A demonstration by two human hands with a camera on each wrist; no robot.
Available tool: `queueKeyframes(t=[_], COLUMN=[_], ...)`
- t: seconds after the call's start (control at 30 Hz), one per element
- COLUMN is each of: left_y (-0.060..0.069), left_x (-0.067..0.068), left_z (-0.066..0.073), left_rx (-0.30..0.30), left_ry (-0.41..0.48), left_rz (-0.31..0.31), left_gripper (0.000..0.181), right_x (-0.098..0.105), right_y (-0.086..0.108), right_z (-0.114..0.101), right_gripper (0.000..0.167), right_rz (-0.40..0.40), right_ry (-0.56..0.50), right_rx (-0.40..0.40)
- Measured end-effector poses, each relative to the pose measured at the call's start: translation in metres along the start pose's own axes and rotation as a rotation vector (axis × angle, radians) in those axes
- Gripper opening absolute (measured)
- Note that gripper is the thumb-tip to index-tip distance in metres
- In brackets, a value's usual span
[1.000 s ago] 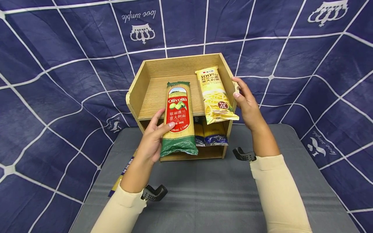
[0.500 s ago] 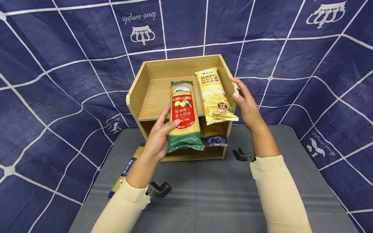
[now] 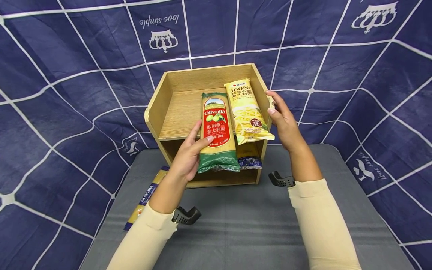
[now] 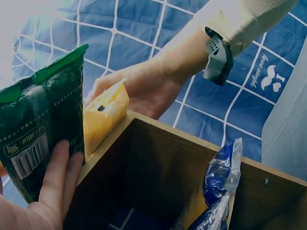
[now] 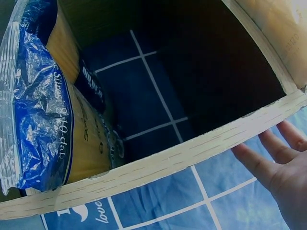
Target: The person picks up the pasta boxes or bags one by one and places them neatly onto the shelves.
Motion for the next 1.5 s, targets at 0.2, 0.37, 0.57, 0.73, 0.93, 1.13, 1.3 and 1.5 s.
queueKeyframes(t=[0.2, 0.37, 0.57, 0.73, 0.93, 1.13, 1.3, 1.5], left_y=[0.004, 0.020, 0.046, 0.060, 0.063, 0.062, 0.057, 0.049], left_x=[0.003, 0.007, 0.011, 0.008, 0.001, 0.001, 0.003, 0.007], left_z=[-0.002, 0.000, 0.010, 0.016, 0.017, 0.017, 0.017, 0.018], left_rx=[-0.002, -0.049, -0.153, -0.249, -0.303, -0.317, -0.301, -0.285], left_ry=[-0.059, -0.123, -0.303, -0.446, -0.525, -0.556, -0.626, -0.753], left_rz=[-0.031, -0.015, 0.029, 0.032, 0.009, 0.033, 0.074, 0.147], left_gripper=[0.078, 0.073, 0.070, 0.081, 0.088, 0.086, 0.082, 0.078], right_x=[0.000, 0.000, 0.000, 0.000, -0.001, -0.002, -0.001, 0.000], right_y=[-0.001, 0.000, -0.001, -0.001, 0.000, 0.000, 0.000, 0.000], right_z=[0.001, 0.001, 0.000, 0.000, 0.000, 0.000, 0.001, 0.002], right_gripper=[0.049, 0.049, 0.049, 0.049, 0.048, 0.048, 0.048, 0.049], right_rz=[0.001, 0.005, 0.009, 0.012, 0.016, 0.020, 0.020, 0.022], right_ry=[0.000, 0.005, 0.007, 0.009, -0.001, -0.007, -0.007, 0.000], right_rx=[-0.002, 0.000, 0.004, 0.004, 0.005, 0.005, 0.002, -0.001])
Point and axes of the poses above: each hand's wrist, its own y-axis away from the middle knuckle, its own x-axis out of the back of the hand, z = x × y, the point moved 8 cm from there along -y, towards the middle knuckle, and after that the axes turned 13 degrees about -y, right-handed, at the moved point
